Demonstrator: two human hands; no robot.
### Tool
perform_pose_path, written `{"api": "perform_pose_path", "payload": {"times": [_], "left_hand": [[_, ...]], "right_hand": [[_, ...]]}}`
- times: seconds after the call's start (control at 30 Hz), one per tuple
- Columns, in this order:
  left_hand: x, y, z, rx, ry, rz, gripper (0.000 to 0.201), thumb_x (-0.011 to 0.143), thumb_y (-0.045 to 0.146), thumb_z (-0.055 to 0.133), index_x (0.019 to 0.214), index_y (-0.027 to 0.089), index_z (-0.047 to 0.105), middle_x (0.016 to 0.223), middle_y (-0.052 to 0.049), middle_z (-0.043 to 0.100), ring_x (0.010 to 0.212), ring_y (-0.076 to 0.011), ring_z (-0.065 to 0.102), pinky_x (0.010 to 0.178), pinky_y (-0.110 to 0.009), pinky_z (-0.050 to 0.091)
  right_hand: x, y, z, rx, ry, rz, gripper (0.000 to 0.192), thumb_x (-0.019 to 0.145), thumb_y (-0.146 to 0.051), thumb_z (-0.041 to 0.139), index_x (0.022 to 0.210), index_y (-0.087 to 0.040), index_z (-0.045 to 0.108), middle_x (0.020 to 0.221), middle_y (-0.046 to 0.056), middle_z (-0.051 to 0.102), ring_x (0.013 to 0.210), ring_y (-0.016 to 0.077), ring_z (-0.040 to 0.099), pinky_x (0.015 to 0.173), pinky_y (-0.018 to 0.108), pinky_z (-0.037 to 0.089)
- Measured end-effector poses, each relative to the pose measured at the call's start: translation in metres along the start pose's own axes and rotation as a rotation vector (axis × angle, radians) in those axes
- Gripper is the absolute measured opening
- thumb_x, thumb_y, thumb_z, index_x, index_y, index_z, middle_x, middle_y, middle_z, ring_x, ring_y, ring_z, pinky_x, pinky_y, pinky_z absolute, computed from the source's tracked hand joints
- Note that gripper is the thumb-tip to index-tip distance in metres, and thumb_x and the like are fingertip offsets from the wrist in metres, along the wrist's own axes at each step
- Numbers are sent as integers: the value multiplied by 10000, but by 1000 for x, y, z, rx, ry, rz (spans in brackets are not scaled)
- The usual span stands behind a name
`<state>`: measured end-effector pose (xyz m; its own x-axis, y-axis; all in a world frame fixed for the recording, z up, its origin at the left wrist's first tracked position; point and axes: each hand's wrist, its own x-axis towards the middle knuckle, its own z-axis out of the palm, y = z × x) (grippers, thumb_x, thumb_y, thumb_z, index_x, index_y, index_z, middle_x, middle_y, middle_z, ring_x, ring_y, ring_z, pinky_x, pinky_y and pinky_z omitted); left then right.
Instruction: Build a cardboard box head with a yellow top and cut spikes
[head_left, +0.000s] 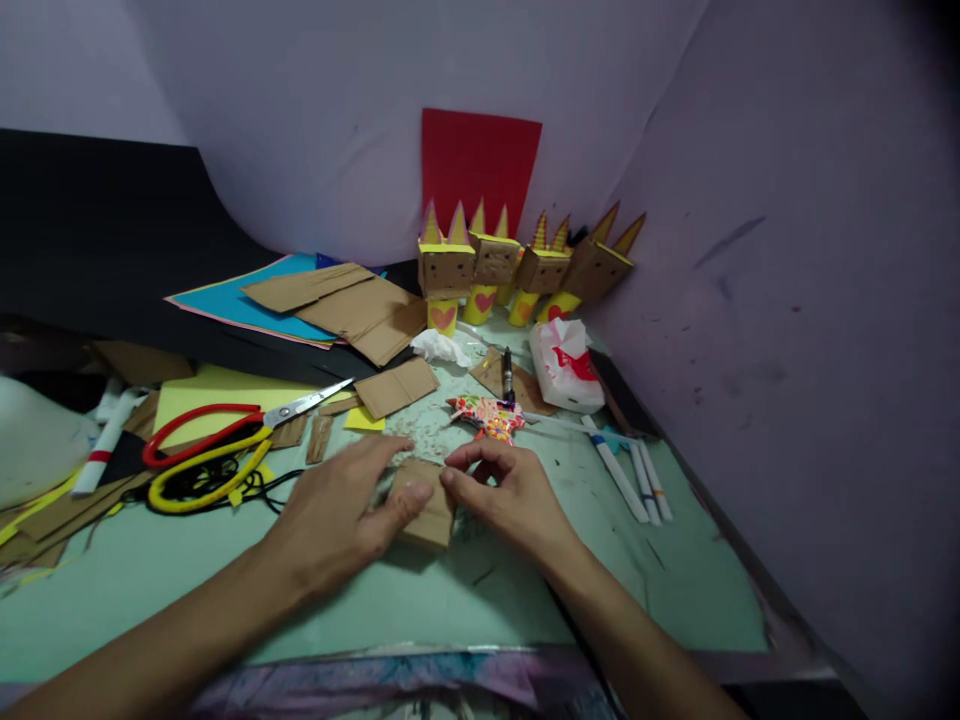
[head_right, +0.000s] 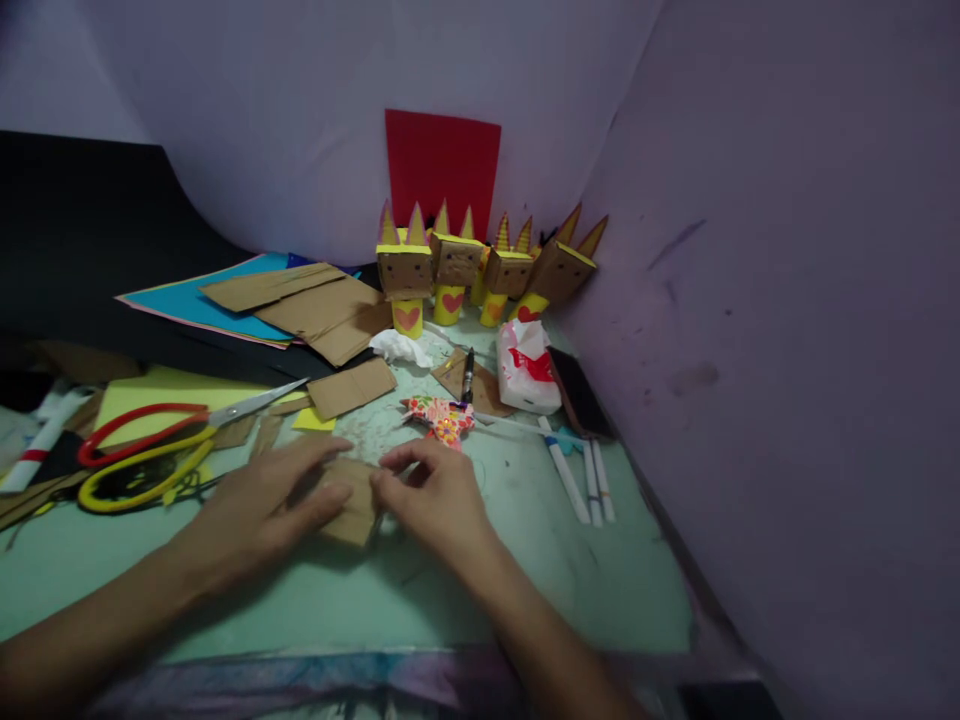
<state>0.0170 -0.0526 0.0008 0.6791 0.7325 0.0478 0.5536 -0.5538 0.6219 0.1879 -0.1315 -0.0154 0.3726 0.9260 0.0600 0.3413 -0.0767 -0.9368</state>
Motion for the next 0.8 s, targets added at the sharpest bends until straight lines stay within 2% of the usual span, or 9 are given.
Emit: {"api": "perform_pose_path", "payload": {"times": [0.07,0.17,0.23,0.33,0.4,0.47,0.53,0.6,0.8], "left_hand": [[-2,-3,-8,20,5,128,573,792,562,508,1238,203,499,1246,-120,557,1140,-341,508,949,-456,411],[-7,-9,-16,-43,-183,278,724,742,475,643,1368,284,333,1389,-90,431,1239,-311,439,1010,-434,389],[-8,-11,-16,-25,-224,372,730,757,395,660,1384,302,297,1437,-84,375,1303,-298,372,1053,-437,353],[-8,-13,-9,29,-189,474,688,788,318,635,1388,275,300,1439,-94,381,1331,-289,337,1081,-448,320],[-6,-15,-4,51,-174,470,711,788,290,637,1404,268,282,1418,-98,420,1303,-286,386,1070,-438,343],[-5,-19,0,61,-146,459,744,786,297,643,1424,278,259,1405,-93,449,1269,-296,434,1052,-430,372],[-4,-24,3,57,-105,464,766,783,324,652,1435,310,250,1393,-72,474,1241,-308,469,1035,-423,394],[-3,-30,5,52,-66,472,781,767,348,672,1432,346,264,1372,-45,505,1213,-315,499,1017,-413,413],[0,-33,7,38,-18,454,716,741,421,686,1382,367,372,1323,-6,561,1163,-285,553,991,-367,449]], "right_hand": [[0,1,1,-53,21,-19,89,680,-227,652,732,-166,691,622,7,657,492,109,517,443,215,414],[-3,1,-2,-49,28,-96,136,749,-265,613,814,-178,694,730,29,684,581,128,569,489,228,440],[-8,1,-9,10,-19,-135,211,780,-318,603,930,-187,671,858,55,694,717,163,624,553,254,487],[-17,3,-18,27,-128,-181,546,677,-385,739,1163,-211,560,1105,95,646,994,241,611,791,378,517],[-24,6,-20,-53,-174,-228,844,545,-375,844,1280,-222,459,1244,123,570,1128,288,544,938,460,442],[-28,10,-16,-154,-188,-274,1011,481,-348,884,1346,-221,377,1303,151,518,1171,318,506,979,490,404],[-30,13,-9,-246,-190,-312,1023,502,-309,874,1368,-211,340,1277,162,533,1136,329,523,951,495,423],[-28,15,-3,-304,-174,-342,949,555,-260,829,1365,-188,339,1208,159,579,1057,321,563,909,485,451],[-23,17,0,-328,-163,-330,920,583,-256,768,1372,-124,313,1141,169,606,990,320,585,822,451,501]]}}
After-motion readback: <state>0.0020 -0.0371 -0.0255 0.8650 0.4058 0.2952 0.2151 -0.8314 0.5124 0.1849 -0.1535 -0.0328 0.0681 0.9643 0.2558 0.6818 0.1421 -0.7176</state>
